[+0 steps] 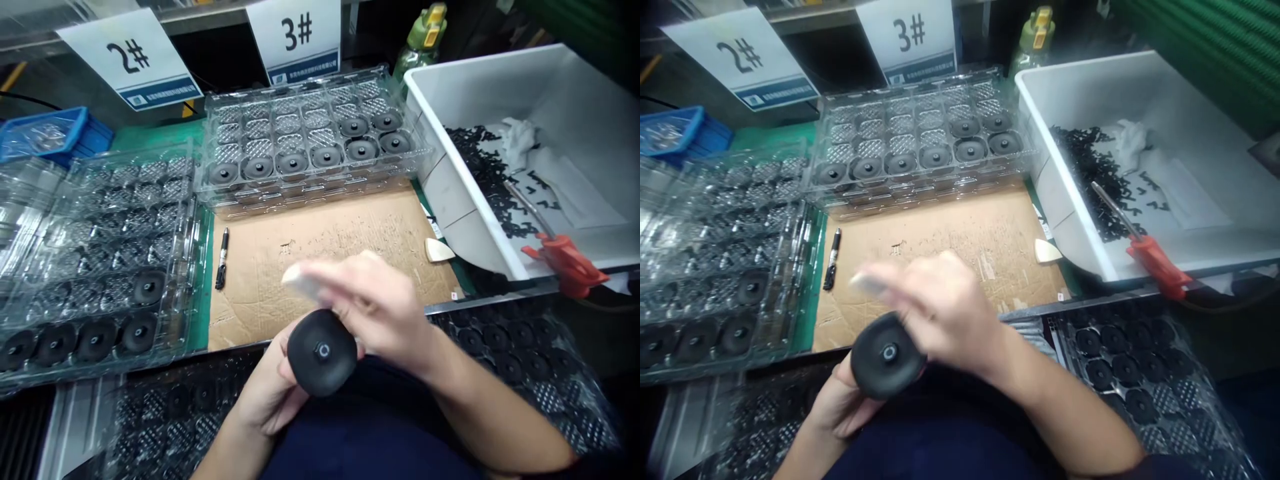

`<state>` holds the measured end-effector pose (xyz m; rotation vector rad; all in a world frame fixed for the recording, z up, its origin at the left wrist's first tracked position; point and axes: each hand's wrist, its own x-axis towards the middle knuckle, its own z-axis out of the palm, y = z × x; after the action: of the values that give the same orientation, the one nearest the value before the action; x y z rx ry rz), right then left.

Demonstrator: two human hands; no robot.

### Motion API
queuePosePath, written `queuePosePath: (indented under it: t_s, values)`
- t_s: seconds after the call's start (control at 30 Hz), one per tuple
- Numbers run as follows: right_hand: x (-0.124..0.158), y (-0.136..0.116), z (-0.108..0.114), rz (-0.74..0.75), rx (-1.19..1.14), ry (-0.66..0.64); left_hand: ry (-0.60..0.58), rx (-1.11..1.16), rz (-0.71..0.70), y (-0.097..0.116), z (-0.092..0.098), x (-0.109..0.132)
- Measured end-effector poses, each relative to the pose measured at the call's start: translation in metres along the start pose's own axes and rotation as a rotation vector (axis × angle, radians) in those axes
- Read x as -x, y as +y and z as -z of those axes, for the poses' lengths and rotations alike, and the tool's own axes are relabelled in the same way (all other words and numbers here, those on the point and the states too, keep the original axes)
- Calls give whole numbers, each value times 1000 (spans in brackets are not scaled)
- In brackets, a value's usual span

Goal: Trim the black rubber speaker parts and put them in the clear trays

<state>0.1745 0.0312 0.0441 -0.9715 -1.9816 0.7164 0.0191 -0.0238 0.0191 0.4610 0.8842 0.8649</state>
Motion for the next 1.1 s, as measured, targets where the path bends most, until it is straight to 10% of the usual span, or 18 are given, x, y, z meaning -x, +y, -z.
queuePosePath:
  t_s: [0.2, 0.4, 0.73, 1.1]
  values:
    - [32, 80, -26, -464, -21, -39, -201, 383, 131, 11, -1, 1]
    - [49, 71, -38, -502, 34, 22, -338, 400, 68, 1, 14, -1]
    - [53, 34, -15, -550, -217, 172, -59, -1004, -739, -5, 20, -12]
    - [38, 10, 8, -655, -759, -353, -132, -688, -377, 0, 24, -7]
